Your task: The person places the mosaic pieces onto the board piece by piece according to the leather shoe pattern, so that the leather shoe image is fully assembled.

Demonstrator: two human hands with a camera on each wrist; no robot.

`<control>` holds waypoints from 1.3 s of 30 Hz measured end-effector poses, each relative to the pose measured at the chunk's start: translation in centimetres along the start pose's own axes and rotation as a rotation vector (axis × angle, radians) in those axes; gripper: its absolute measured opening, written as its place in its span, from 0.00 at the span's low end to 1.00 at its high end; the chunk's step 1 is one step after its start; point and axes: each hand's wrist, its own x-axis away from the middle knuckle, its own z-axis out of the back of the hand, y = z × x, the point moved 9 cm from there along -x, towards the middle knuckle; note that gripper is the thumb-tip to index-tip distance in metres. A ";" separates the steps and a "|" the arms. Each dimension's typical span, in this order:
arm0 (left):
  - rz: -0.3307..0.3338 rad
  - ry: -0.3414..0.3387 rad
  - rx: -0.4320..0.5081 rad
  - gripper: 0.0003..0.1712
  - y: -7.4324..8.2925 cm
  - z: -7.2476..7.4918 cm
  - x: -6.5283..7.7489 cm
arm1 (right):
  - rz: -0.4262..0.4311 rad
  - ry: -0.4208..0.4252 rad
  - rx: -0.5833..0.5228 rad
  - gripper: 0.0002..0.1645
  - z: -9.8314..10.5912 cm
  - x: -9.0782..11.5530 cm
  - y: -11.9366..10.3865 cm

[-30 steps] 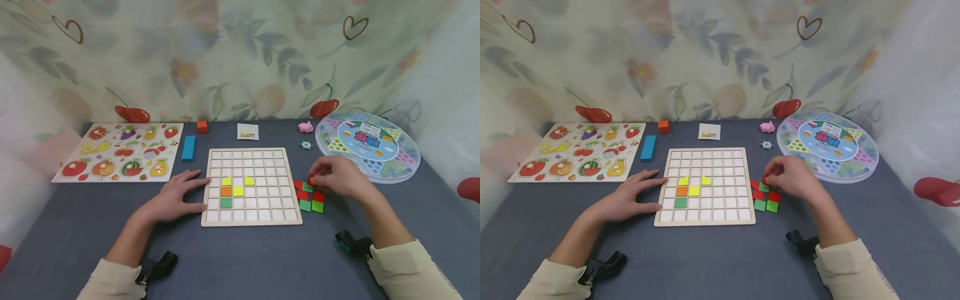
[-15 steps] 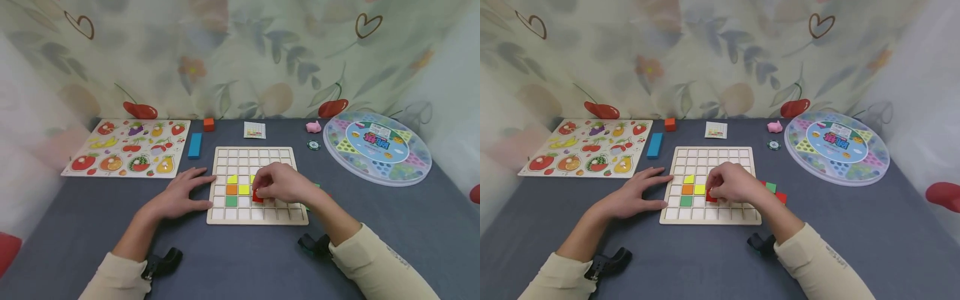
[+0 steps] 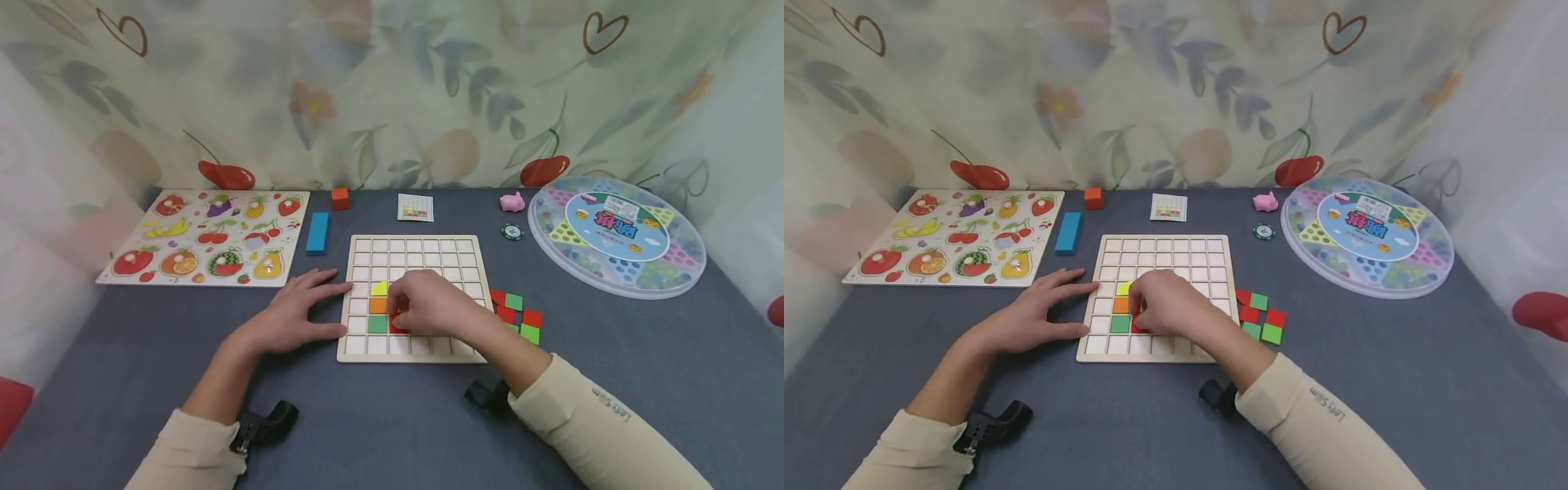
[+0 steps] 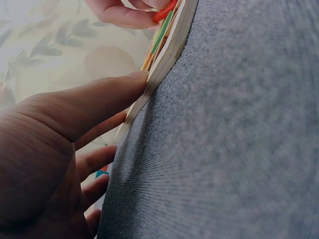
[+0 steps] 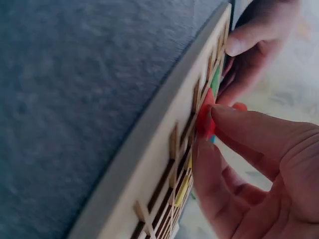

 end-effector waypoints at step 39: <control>-0.019 0.006 -0.007 0.44 0.0 -0.1 0.3 | -0.349 0.168 -0.036 0.20 5.0 12.0 15.6</control>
